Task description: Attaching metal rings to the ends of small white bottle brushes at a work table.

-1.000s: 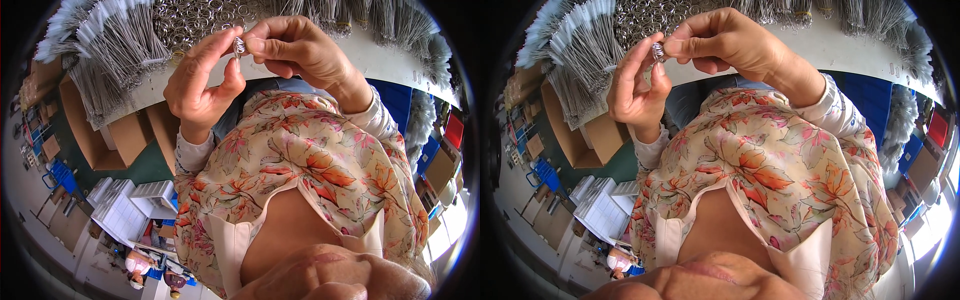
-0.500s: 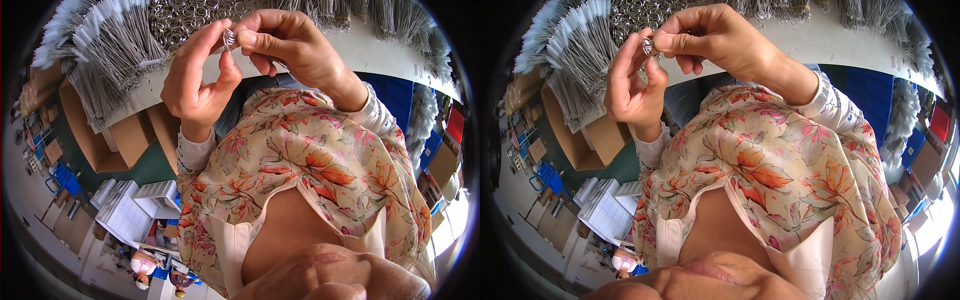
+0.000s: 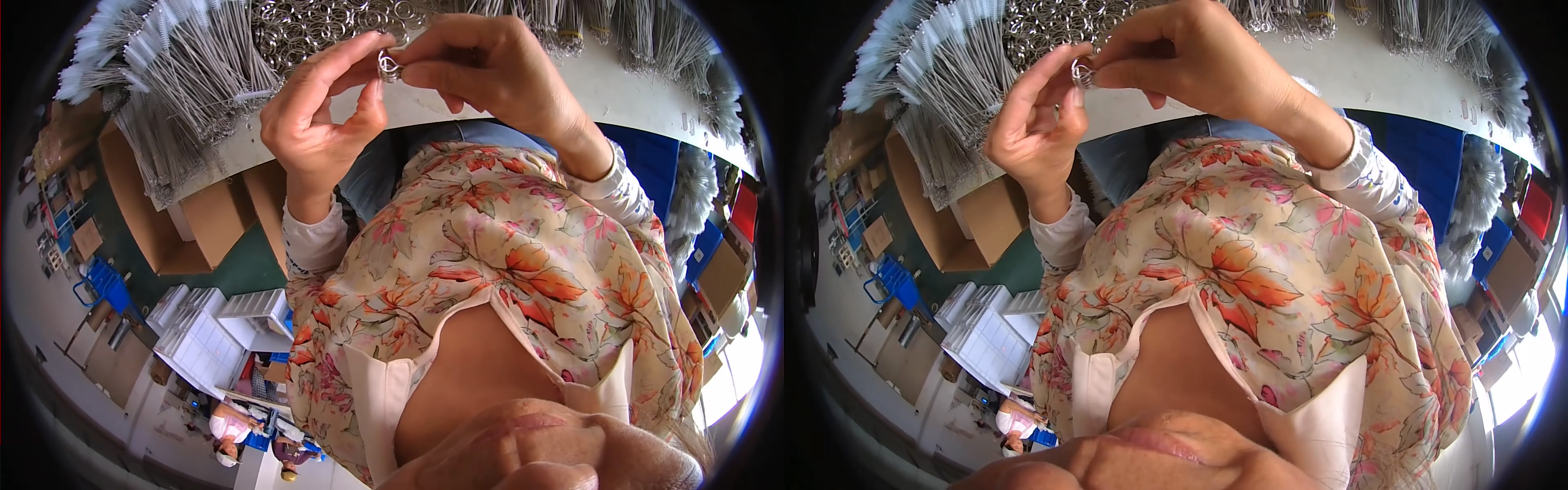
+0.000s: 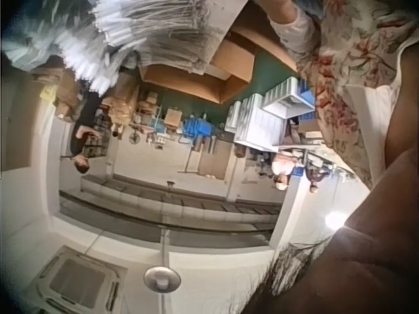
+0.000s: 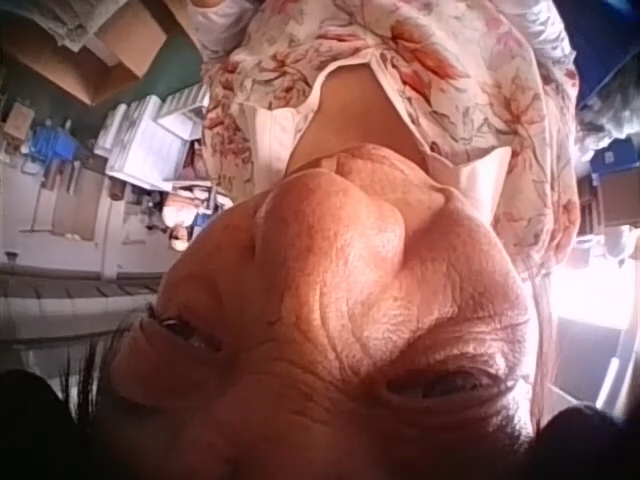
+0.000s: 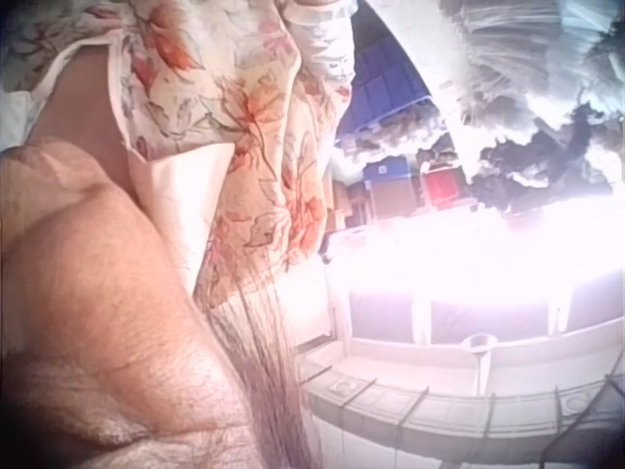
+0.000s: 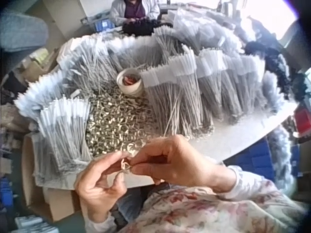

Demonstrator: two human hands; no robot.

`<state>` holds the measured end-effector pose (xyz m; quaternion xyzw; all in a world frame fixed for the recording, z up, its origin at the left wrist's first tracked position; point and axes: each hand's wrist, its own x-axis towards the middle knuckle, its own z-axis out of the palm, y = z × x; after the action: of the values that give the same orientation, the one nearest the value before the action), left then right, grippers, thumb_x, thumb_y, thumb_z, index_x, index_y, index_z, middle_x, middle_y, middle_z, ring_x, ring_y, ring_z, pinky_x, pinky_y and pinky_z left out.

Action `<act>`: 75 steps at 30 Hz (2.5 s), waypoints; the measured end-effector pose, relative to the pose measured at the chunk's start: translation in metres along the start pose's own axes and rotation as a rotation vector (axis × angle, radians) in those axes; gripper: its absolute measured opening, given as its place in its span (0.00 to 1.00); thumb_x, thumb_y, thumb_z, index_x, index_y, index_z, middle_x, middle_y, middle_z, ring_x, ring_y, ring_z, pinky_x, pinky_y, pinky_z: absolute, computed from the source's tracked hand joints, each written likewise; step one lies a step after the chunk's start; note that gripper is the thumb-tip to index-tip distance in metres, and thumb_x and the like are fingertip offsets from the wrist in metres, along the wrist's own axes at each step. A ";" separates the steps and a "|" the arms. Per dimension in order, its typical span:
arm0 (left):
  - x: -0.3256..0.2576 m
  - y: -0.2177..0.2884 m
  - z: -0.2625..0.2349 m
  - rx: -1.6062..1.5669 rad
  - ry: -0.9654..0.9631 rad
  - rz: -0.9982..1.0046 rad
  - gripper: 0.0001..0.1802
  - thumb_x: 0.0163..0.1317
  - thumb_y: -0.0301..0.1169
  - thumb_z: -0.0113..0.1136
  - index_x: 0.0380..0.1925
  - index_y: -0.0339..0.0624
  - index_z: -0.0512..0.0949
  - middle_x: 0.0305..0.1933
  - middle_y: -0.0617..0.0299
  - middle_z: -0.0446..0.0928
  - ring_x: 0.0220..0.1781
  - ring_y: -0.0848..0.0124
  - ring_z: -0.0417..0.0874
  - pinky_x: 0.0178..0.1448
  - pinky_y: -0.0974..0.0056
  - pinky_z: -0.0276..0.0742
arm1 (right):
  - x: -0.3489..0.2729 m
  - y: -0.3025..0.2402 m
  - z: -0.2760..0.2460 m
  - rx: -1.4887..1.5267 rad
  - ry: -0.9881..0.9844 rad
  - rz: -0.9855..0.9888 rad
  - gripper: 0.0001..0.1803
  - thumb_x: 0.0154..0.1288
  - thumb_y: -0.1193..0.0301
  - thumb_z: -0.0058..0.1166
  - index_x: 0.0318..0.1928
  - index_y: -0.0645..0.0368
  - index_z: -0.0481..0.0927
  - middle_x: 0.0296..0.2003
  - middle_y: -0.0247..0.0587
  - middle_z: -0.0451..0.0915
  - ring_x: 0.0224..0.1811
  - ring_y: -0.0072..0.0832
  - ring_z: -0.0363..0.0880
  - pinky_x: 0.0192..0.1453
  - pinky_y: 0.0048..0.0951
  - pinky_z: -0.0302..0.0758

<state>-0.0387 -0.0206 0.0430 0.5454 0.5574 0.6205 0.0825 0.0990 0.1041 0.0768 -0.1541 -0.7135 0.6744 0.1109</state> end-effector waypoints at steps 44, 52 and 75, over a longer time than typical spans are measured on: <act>0.001 -0.103 -0.316 0.877 0.195 -1.055 0.08 0.54 0.31 0.61 0.29 0.37 0.81 0.25 0.63 0.80 0.23 0.78 0.78 0.27 0.72 0.75 | -0.024 0.098 0.002 -0.972 0.285 -0.564 0.12 0.46 0.77 0.61 0.35 0.57 0.79 0.31 0.34 0.74 0.37 0.32 0.73 0.41 0.32 0.67; 0.000 -0.109 -0.319 0.713 0.264 -1.054 0.08 0.53 0.20 0.57 0.35 0.32 0.77 0.28 0.55 0.81 0.27 0.72 0.83 0.30 0.71 0.79 | -0.028 0.100 0.003 -0.967 0.296 -0.572 0.12 0.46 0.77 0.61 0.35 0.57 0.79 0.31 0.34 0.74 0.36 0.32 0.73 0.41 0.32 0.67; 0.064 -0.065 -0.201 0.501 0.447 -0.343 0.10 0.64 0.30 0.53 0.40 0.36 0.76 0.28 0.65 0.77 0.20 0.83 0.65 0.22 0.76 0.60 | 0.074 0.030 -0.092 -1.115 0.695 0.040 0.16 0.53 0.60 0.56 0.30 0.62 0.75 0.26 0.53 0.78 0.31 0.49 0.78 0.35 0.44 0.74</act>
<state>-0.2510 -0.0722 0.0734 0.2986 0.7793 0.5458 -0.0742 0.0664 0.2181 0.0497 -0.4105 -0.8757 0.1165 0.2260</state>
